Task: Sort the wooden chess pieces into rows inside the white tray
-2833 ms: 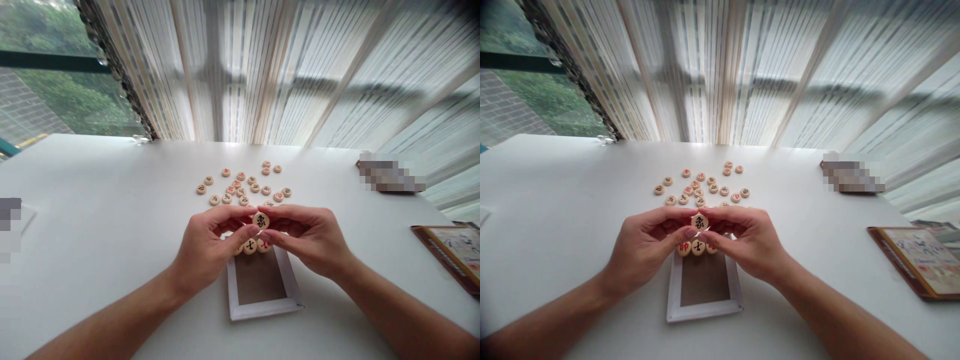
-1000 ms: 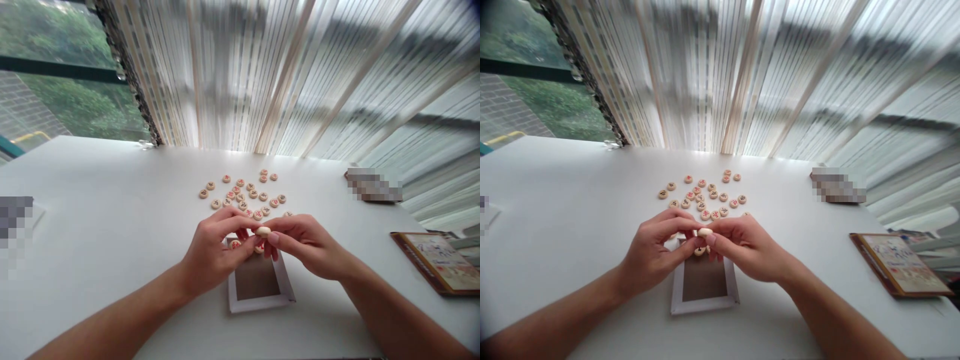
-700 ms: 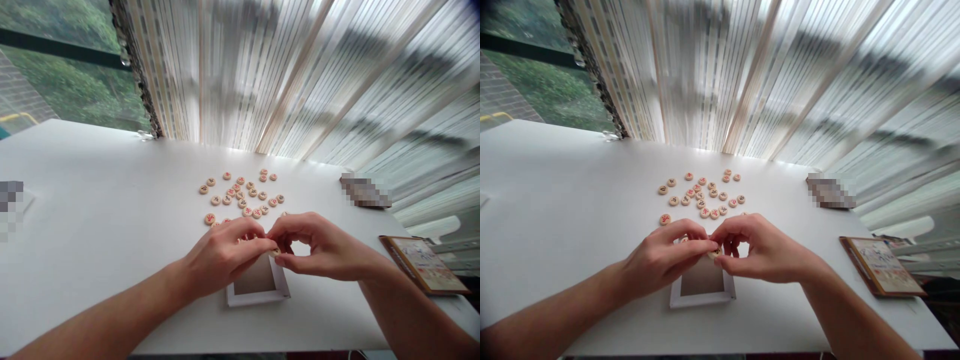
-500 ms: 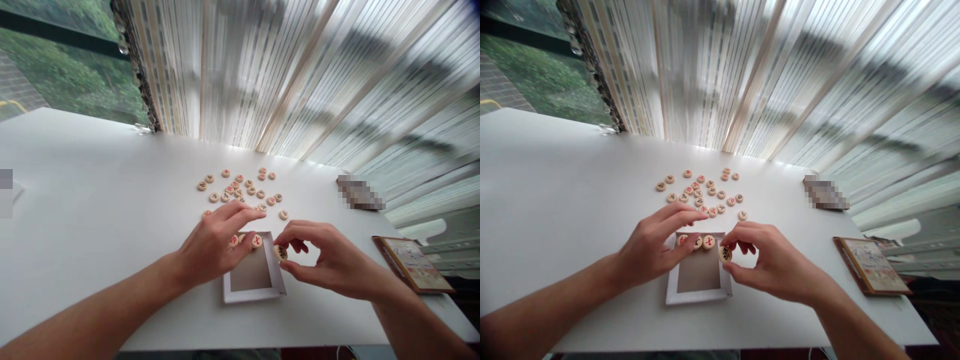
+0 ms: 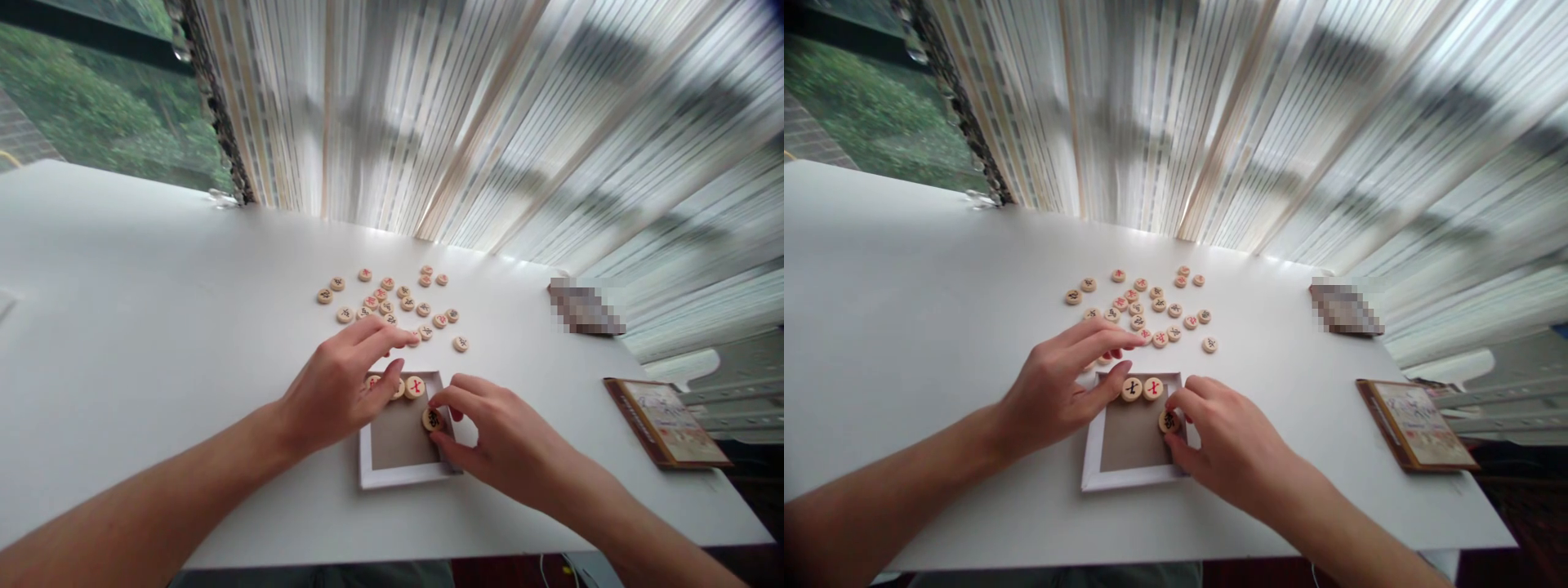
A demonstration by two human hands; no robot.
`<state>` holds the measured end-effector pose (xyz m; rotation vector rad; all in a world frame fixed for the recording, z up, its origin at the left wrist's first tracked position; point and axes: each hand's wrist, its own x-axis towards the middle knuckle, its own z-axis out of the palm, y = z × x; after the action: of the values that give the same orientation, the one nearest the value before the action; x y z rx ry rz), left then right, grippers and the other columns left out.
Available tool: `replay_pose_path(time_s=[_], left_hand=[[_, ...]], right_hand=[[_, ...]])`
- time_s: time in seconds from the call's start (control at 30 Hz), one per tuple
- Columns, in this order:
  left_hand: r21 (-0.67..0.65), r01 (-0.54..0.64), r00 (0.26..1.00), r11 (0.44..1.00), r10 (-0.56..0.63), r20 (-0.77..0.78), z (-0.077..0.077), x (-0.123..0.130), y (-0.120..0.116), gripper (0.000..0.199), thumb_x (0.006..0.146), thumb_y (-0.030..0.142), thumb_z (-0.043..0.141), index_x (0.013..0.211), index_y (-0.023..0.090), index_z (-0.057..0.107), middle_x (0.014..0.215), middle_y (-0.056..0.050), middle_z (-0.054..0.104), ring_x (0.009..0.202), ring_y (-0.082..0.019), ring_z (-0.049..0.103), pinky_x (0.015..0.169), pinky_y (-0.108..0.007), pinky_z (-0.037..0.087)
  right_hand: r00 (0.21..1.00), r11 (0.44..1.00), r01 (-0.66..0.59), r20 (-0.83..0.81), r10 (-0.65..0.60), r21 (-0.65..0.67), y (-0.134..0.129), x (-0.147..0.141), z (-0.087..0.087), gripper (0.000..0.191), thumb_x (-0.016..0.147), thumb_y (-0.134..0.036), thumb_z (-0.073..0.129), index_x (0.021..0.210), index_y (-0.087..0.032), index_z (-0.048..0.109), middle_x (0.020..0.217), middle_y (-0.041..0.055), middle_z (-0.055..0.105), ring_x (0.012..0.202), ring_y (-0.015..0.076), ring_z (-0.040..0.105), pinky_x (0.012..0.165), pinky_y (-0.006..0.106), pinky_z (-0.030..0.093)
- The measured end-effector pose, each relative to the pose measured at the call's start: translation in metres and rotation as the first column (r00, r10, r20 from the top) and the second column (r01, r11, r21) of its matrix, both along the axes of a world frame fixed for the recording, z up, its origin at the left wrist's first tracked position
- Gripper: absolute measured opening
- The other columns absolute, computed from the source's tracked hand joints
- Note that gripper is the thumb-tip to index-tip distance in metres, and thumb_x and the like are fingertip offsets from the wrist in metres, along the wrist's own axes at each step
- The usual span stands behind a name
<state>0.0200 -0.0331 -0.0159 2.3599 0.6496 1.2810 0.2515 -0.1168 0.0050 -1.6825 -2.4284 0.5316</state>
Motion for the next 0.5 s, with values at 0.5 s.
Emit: replay_pose_path(time_s=[0.5], left_hand=[[0.020,-0.002,1.000,1.000,0.002,-0.012,0.0006,-0.0004,0.0001,0.024,0.097,0.005,0.062,0.116,0.014,0.073,0.107,-0.009,0.076,0.100,-0.020,0.075,0.092,-0.031,0.061]], right_hand=[[0.995,0.980,0.026,0.092,-0.045,0.197,-0.0008,-0.0060,-0.0085,0.019,0.100,-0.017,0.060,0.094,-0.020,0.078,0.082,0.0051,0.071,0.066,0.0201,0.066,0.062,0.031,0.044]])
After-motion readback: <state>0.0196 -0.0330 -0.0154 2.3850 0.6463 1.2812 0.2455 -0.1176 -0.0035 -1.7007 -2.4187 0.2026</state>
